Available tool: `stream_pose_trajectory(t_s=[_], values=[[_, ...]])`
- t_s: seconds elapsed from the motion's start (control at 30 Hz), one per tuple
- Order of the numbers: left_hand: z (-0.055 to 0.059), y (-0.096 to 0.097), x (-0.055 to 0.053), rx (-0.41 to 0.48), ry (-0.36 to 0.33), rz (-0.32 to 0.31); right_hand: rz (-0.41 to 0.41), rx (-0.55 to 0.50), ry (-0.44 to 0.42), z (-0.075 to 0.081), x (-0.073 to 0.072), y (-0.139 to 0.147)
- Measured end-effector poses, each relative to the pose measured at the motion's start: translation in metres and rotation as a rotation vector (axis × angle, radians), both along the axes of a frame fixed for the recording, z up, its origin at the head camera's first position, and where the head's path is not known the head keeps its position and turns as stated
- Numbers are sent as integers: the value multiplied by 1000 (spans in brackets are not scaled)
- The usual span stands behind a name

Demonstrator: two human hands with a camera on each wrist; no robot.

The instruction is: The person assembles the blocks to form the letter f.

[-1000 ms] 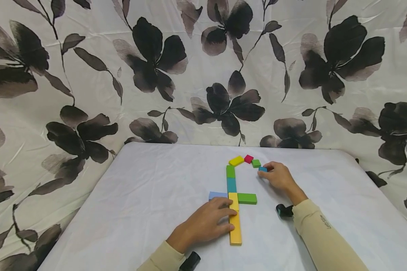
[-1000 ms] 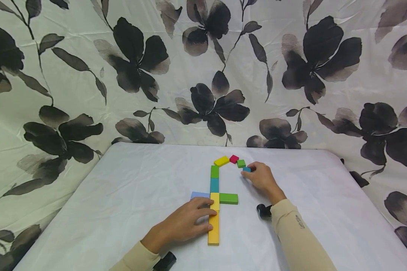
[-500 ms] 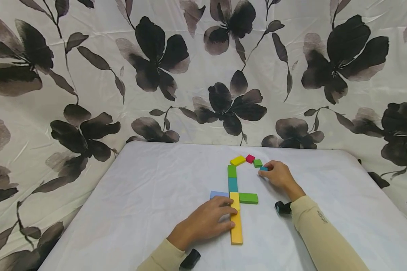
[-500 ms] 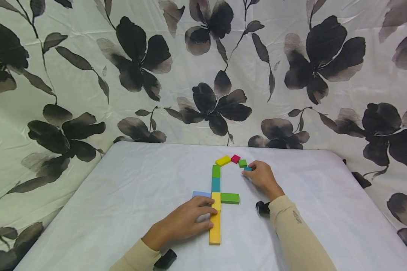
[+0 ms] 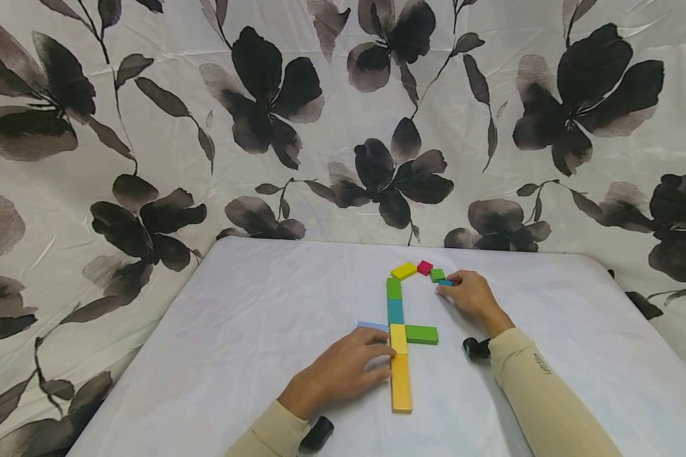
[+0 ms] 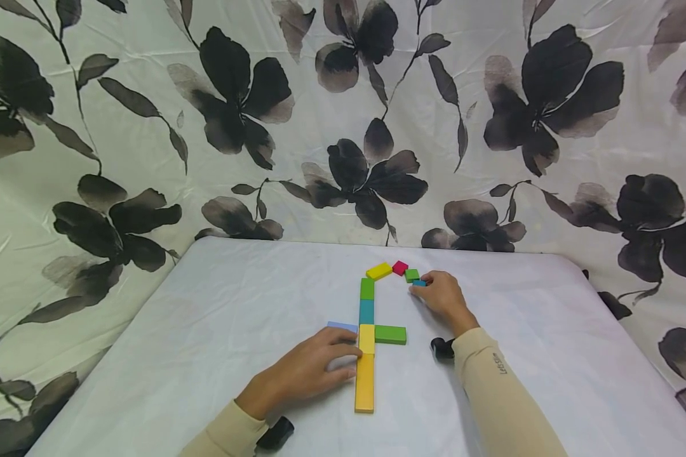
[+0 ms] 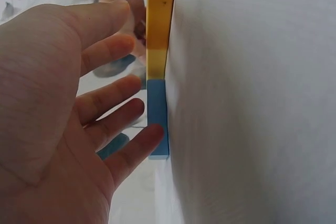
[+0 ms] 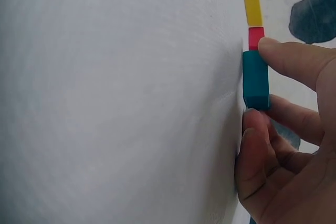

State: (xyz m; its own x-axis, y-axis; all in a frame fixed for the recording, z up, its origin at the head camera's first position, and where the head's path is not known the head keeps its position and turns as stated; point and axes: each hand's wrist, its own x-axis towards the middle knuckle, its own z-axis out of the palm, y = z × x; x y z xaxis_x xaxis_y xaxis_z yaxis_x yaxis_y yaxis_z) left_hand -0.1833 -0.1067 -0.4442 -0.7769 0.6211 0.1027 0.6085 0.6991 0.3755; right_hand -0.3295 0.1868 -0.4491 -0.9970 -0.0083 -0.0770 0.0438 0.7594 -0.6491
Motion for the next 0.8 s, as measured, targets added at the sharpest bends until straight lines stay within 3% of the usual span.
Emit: stream_pose_trajectory(t_s=[0.53,0.8], values=[[1,-12,-4,-12,8,23,-43,10,-5,2,1,-3],[4,-18,-3,-17,-4,71,-45,-7,-7,0,3,-2]])
